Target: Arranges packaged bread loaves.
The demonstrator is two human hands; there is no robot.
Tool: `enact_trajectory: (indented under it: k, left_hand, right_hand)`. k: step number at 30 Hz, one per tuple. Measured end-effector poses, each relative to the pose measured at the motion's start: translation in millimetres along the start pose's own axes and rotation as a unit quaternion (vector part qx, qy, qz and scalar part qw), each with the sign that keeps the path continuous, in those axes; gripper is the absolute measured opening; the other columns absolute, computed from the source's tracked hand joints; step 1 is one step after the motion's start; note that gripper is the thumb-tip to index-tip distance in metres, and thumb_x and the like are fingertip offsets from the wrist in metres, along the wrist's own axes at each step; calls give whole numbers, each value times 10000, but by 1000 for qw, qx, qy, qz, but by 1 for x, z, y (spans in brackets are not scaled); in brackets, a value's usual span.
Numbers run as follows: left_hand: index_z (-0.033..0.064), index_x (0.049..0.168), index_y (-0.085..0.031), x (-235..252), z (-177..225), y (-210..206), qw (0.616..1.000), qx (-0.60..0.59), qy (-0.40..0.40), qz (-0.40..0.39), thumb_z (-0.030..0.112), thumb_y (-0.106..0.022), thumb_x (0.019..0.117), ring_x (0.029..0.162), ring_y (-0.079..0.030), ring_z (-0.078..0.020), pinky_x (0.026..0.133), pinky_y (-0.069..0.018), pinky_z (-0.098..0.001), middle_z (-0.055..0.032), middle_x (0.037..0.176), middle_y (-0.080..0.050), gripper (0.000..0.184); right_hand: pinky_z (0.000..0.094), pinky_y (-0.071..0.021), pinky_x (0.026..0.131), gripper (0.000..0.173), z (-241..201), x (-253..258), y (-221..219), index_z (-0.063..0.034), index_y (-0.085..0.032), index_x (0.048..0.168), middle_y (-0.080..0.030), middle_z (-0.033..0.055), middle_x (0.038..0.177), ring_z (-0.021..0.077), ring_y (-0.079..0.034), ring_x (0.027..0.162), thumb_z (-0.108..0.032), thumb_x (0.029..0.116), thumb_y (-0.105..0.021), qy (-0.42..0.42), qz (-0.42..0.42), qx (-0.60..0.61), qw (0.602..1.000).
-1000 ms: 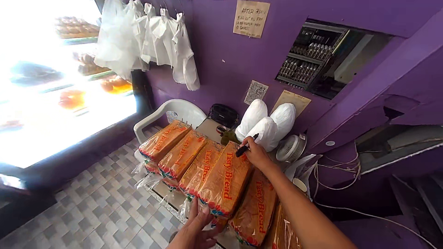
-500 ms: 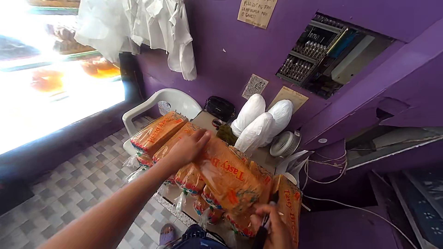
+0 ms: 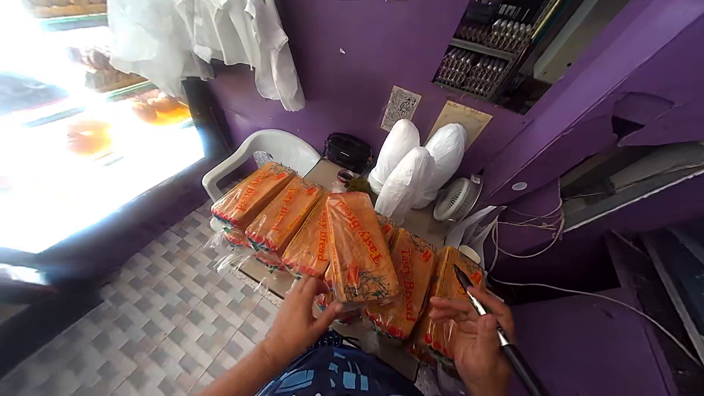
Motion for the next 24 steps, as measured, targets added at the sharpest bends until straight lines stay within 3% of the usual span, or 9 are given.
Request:
enact_trajectory:
  k: [3,6,8,10,12,13,15,18,24]
  left_hand:
    - [-14,1020,-687,-6,10,-23,999,-16,-21,34,450,-639,964,963,-671,-357,833,-559,-523,-216,1037,-672,469]
    - [8,934,-698,-3,18,-36,991,-14,-84,108,275,-620,991,902,-682,-308,810,-577,-459,-182,959,-675,284]
    - [3,954,-704,1,25,-33,991,-56,-70,103,244,-602,1004,1022,-655,-298,895,-549,-428,-212,1083,-657,266]
    - [-24,1026,-696,7,35,-24,991,-99,-42,77,244,-573,1027,1205,-608,-284,1009,-513,-394,-258,1324,-577,295]
    - [-42,1126,-676,19,45,-11,992,-115,-27,44,250,-529,1057,1233,-618,-245,1025,-520,-354,-240,1433,-539,334]
    - [-36,1146,-667,26,50,-4,993,-112,-32,36,259,-507,1068,1214,-631,-226,1018,-519,-349,-219,1410,-573,345]
    - [-42,1161,-671,42,60,13,992,-107,-50,52,243,-488,1071,1101,-669,-204,976,-530,-351,-189,1222,-676,351]
    - [-42,1158,-643,61,78,39,994,-90,-16,57,240,-470,1081,973,-691,-217,925,-541,-399,-163,1022,-708,339]
    - [-36,1120,-617,80,89,60,995,-86,12,55,230,-470,1086,872,-677,-199,848,-552,-379,-146,962,-682,306]
  right_hand:
    - [294,-633,744,471,3,6,-19,-318,-604,1360,-784,38,969,172,-763,820,-589,1021,-418,-92,8,164,982]
    - [303,-618,790,485,1,13,-33,-262,-708,1225,-772,20,975,148,-745,845,-607,1002,-451,-132,-7,195,972]
    - [331,-624,824,482,-2,21,-40,-213,-739,1163,-774,54,1004,179,-755,881,-587,995,-485,-141,-19,210,967]
    - [353,-626,844,456,-7,32,-45,-182,-736,1155,-772,89,1024,211,-759,907,-554,992,-528,-145,-40,221,964]
    - [349,-617,863,380,-12,45,-50,-166,-719,1178,-768,101,1036,210,-754,929,-470,1002,-578,-127,-78,223,963]
    - [349,-611,871,312,-14,53,-52,-156,-713,1189,-762,107,1041,208,-747,941,-386,997,-626,-111,-96,223,964]
    - [349,-603,886,256,-17,68,-58,-152,-690,1186,-746,89,1032,194,-731,956,-253,952,-715,-81,-119,202,969]
    - [320,-612,854,233,-19,87,-69,-157,-663,1131,-729,25,964,139,-726,896,-202,921,-753,-37,-114,152,981]
    - [187,-571,719,62,-22,117,-87,-172,-651,998,-697,-63,843,16,-663,740,-173,951,-691,63,-75,68,993]
Point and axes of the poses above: each hand's wrist, its own x-axis towards the middle knuckle, its own y-axis out of the back of the hand, z = x × y, the point moved 3 cm from there along x, towards the middle knuckle
